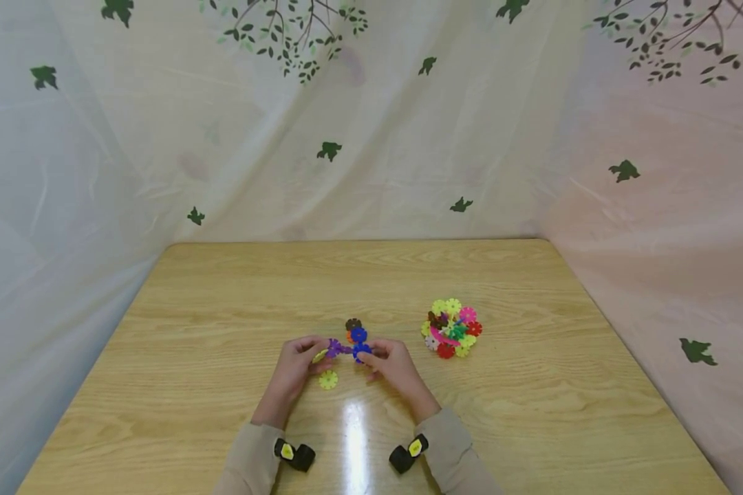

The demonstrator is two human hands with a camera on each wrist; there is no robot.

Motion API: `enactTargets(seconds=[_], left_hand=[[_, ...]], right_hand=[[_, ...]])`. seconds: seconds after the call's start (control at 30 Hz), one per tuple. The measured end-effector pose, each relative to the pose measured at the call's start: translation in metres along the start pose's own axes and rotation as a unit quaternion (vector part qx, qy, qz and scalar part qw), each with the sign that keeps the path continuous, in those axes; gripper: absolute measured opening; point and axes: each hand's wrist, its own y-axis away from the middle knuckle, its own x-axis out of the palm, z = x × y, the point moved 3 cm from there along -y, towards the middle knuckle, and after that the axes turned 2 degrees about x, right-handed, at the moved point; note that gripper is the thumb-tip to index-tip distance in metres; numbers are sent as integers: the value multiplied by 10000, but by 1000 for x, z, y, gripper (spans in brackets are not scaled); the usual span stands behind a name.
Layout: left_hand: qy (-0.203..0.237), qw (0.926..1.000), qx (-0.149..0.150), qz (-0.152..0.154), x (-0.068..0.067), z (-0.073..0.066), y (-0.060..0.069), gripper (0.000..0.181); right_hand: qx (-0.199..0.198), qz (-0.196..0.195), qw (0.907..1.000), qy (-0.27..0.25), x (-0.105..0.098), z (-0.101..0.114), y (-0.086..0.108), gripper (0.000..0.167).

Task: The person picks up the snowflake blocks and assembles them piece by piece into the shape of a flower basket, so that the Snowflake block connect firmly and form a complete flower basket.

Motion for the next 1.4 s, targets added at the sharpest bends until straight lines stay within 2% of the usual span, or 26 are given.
enactTargets(seconds=[0.53,0.83,1.07,1.4], left_hand=[[-181,9996,160,148,2,-3,3,25],[-95,9993,249,270,1,-2,2,24],[-210,9991,276,250,1,-1,1,23],[-119,9997,182,78,1,0,-1,22]], right_hand=[[20,-9,10000,-91,-1,-2,-1,25],[-46,-45,10000,-35,-1,0,-1,25],[-134,17,9999,61,-2,-5,-3,23],[-121,33,9999,16,-2,-4,-2,23]])
